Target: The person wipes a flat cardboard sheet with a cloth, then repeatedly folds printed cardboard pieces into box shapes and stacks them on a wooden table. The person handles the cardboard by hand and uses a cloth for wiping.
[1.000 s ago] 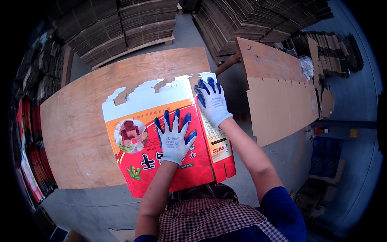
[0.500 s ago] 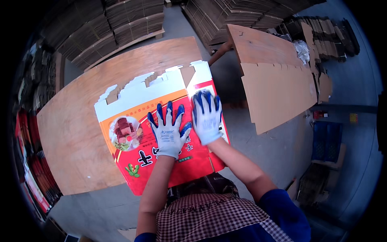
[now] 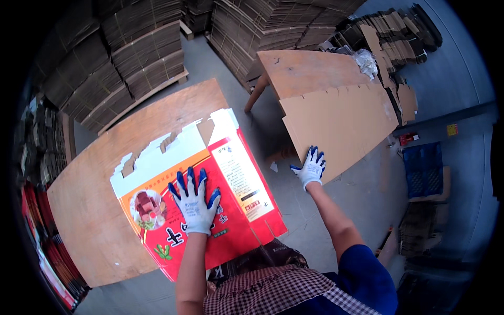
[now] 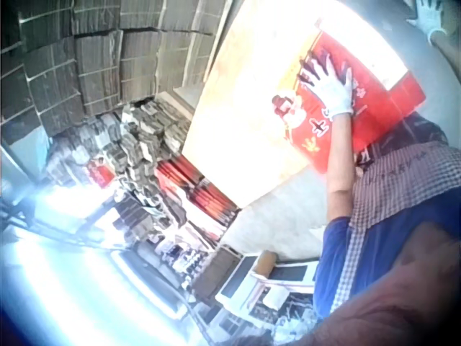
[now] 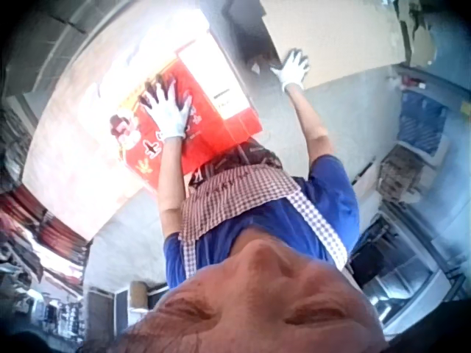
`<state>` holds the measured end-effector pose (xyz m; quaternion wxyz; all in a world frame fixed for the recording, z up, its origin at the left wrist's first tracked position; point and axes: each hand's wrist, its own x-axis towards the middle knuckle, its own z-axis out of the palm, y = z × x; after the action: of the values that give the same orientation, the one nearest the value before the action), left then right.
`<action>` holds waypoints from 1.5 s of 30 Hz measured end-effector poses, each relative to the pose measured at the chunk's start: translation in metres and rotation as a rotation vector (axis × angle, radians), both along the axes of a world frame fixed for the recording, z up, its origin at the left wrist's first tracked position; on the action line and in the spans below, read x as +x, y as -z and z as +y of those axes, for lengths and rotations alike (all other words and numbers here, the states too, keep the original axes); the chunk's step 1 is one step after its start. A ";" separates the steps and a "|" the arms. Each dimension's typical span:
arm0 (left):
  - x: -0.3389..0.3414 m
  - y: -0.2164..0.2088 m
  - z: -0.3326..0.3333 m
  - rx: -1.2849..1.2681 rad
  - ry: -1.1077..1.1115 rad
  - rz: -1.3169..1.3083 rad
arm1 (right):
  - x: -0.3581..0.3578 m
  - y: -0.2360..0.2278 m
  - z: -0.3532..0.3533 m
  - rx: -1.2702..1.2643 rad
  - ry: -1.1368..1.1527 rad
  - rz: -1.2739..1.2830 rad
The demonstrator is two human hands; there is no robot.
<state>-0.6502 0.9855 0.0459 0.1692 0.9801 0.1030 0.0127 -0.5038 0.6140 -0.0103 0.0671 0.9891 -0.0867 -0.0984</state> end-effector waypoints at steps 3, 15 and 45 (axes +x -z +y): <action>0.002 -0.001 -0.005 0.014 -0.002 -0.003 | 0.023 0.012 -0.024 -0.079 0.068 0.140; -0.054 -0.003 0.044 -0.097 0.009 -0.302 | -0.005 -0.316 -0.022 0.642 0.072 -0.078; -0.083 -0.001 0.103 -0.135 -0.235 -0.289 | -0.127 -0.059 0.145 1.354 0.150 0.755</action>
<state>-0.7329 1.0881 0.0465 0.2448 0.9357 0.1921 0.1662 -0.6306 0.7589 0.0490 -0.5333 0.7056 -0.0455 -0.4644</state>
